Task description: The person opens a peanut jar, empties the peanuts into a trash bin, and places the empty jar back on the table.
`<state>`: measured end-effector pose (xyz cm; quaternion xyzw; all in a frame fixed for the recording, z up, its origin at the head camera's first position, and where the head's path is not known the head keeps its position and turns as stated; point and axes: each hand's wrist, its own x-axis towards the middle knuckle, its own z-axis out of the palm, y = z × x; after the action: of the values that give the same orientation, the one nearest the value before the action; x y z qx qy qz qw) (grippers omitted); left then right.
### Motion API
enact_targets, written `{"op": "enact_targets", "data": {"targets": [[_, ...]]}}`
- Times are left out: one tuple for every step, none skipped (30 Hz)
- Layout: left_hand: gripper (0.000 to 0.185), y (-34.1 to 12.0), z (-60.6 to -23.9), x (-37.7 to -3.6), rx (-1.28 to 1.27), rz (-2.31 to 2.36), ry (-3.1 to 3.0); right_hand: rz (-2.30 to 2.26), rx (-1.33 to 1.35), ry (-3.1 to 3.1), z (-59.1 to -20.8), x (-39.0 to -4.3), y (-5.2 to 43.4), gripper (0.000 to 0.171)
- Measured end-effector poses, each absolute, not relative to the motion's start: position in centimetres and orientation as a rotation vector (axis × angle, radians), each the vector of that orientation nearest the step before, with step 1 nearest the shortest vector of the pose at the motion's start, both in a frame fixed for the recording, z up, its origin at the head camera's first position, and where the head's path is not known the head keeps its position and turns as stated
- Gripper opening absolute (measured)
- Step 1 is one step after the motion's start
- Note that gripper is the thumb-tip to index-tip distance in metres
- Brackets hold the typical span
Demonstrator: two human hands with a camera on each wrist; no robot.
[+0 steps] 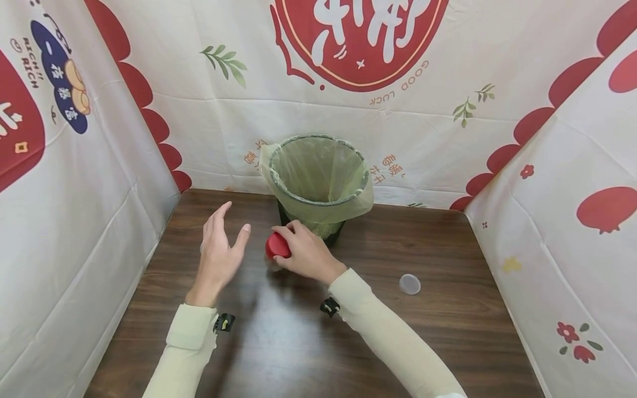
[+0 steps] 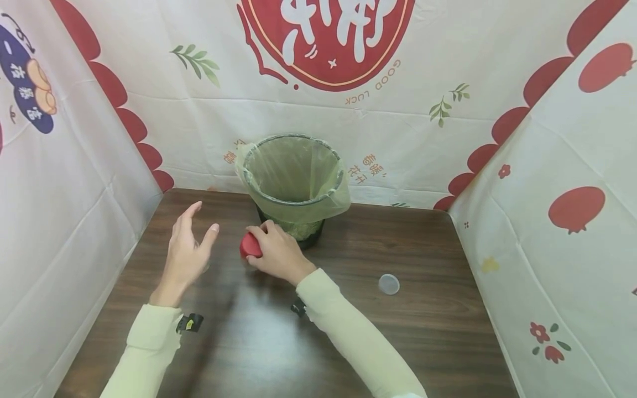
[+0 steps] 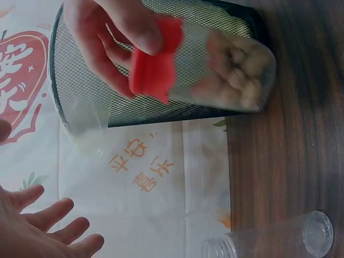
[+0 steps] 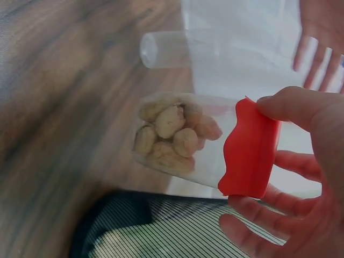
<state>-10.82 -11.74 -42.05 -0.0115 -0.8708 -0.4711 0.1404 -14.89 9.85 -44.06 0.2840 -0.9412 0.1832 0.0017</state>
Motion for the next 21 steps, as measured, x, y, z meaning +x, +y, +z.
{"op": "enact_targets", "data": {"targets": [[0.068, -11.7, -42.0, -10.8, -0.044, -1.356, -2.525, 0.593, 0.878, -2.949, -43.7, -14.7, 10.3, 0.063], [0.069, -11.6, -41.9, -10.8, -0.055, -1.351, -2.534, 0.605, 0.863, -2.943, -43.4, -14.6, 10.7, 0.063], [0.07, -11.5, -41.8, -10.7, -0.07, -1.344, -2.542, 0.619, 0.851, -2.937, -43.1, -14.5, 11.0, 0.062], [0.071, -11.5, -41.8, -10.7, -0.089, -1.338, -2.551, 0.63, 0.838, -2.929, -42.8, -14.3, 11.4, 0.061], [0.073, -11.4, -41.7, -10.7, -0.11, -1.332, -2.559, 0.64, 0.822, -2.924, -42.5, -14.2, 11.8, 0.06], [0.075, -11.3, -41.7, -10.6, -0.136, -1.326, -2.566, 0.651, 0.808, -2.92, -42.3, -14.0, 12.2, 0.06], [0.077, -11.2, -41.6, -10.6, -0.164, -1.322, -2.571, 0.658, 0.794, -2.915, -42.0, -13.9, 12.5, 0.059], [0.079, -11.1, -41.5, -10.6, -0.189, -1.316, -2.574, 0.664, 0.783, -2.911, -41.8, -13.7, 12.9, 0.058], [0.081, -11.0, -41.5, -10.5, -0.216, -1.31, -2.577, 0.672, 0.77, -2.908, -41.6, -13.6, 13.2, 0.058], [0.083, -10.9, -41.5, -10.5, -0.244, -1.301, -2.582, 0.679, 0.757, -2.905, -41.3, -13.4, 13.6, 0.058], [0.085, -10.8, -41.5, -10.5, -0.269, -1.294, -2.587, 0.691, 0.741, -2.9, -41.0, -13.2, 13.8, 0.057], [0.087, -10.7, -41.5, -10.5, -0.294, -1.287, -2.592, 0.703, 0.73, -2.891, -40.7, -13.1, 14.1, 0.057], [0.089, -10.6, -41.5, -10.4, -0.317, -1.281, -2.598, 0.718, 0.717, -2.881, -40.4, -12.9, 14.3, 0.057], [0.092, -10.5, -41.5, -10.4, -0.339, -1.276, -2.604, 0.735, 0.707, -2.868, -40.0, -12.7, 14.5, 0.057], [0.095, -10.4, -41.5, -10.4, -0.364, -1.27, -2.614, 0.751, 0.698, -2.855, -39.7, -12.6, 14.7, 0.057], [0.097, -10.3, -41.5, -10.4, -0.392, -1.266, -2.621, 0.769, 0.693, -2.838, -39.4, -12.4, 14.8, 0.057], [0.1, -10.2, -41.5, -10.4, -0.416, -1.263, -2.63, 0.782, 0.689, -2.822, -39.0, -12.2, 14.9, 0.057], [0.103, -10.1, -41.5, -10.3, -0.442, -1.261, -2.637, 0.792, 0.69, -2.806, -38.7, -12.1, 15.0, 0.058], [0.106, -9.9, -41.4, -10.3, -0.464, -1.255, -2.646, 0.8, 0.689, -2.793, -38.4, -12.0, 15.1, 0.059], [0.108, -9.8, -41.4, -10.3, -0.487, -1.248, -2.654, 0.808, 0.691, -2.78, -38.2, -11.9, 15.1, 0.059], [0.11, -9.6, -41.4, -10.2, -0.508, -1.241, -2.662, 0.818, 0.695, -2.765, -38.0, -11.8, 15.2, 0.06]]}}
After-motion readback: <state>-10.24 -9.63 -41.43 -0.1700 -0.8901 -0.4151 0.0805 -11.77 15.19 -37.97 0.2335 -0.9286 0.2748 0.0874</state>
